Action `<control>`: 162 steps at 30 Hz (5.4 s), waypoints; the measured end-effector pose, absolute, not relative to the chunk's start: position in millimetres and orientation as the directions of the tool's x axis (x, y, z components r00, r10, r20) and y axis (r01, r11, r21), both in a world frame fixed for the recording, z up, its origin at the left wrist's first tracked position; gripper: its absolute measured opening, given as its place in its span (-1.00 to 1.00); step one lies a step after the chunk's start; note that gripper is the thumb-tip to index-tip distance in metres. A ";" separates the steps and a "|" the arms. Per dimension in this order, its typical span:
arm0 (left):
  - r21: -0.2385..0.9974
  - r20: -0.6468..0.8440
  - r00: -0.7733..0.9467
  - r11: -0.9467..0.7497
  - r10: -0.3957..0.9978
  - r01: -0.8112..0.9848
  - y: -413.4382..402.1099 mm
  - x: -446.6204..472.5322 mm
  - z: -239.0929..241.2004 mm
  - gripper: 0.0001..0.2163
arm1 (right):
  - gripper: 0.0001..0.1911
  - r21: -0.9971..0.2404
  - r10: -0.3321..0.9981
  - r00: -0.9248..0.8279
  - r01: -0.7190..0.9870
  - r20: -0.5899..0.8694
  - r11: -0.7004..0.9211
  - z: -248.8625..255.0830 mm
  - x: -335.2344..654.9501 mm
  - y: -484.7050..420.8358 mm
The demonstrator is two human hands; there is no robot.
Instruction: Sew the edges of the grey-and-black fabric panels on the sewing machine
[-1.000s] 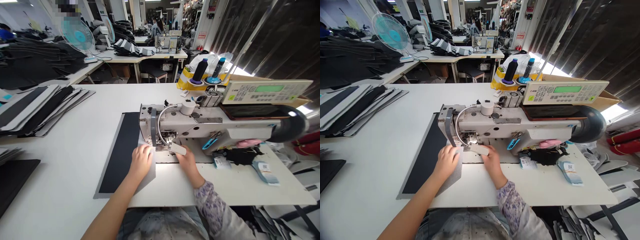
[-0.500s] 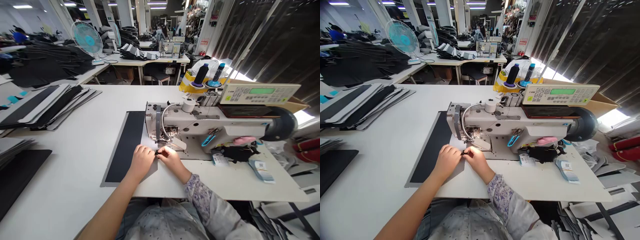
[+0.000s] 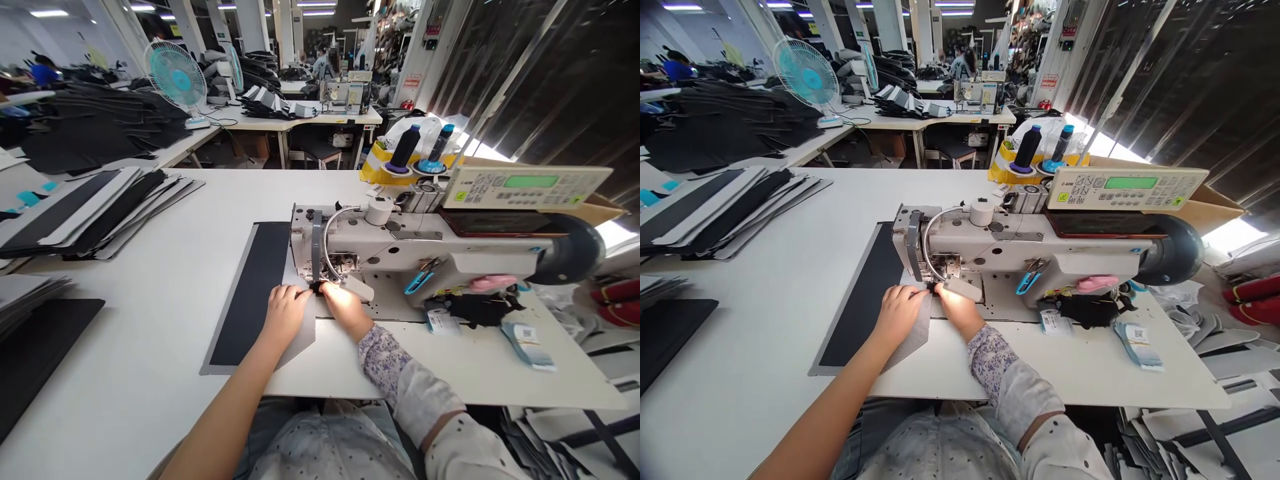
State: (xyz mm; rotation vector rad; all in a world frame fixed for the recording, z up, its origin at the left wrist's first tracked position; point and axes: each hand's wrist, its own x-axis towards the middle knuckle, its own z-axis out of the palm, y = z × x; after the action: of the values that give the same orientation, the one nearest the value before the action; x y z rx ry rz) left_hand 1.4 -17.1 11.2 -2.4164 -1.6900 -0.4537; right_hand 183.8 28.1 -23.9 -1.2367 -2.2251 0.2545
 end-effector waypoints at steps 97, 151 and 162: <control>0.245 0.203 0.494 -0.532 0.846 0.810 -53.2 3.9 24.7 -0.62 | -0.89 -0.452 0.926 -0.377 0.828 -0.008 0.333 8.0 176.8 -42.5; 0.143 0.366 0.213 -0.281 0.906 0.949 8.2 -15.6 5.0 -0.80 | -0.80 -0.382 0.976 -0.168 0.900 0.136 0.209 5.2 148.0 11.2; 0.088 0.317 0.399 -0.446 0.861 0.891 3.3 -7.9 6.4 -0.71 | -0.77 -0.244 0.937 -0.256 0.918 0.237 0.313 -13.9 143.6 9.0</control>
State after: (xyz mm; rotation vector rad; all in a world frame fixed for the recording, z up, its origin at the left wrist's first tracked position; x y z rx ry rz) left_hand -7.9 3.3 6.4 -2.5470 -1.5994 -0.4875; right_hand 143.6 9.0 -13.9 -1.6631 -2.2498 0.0795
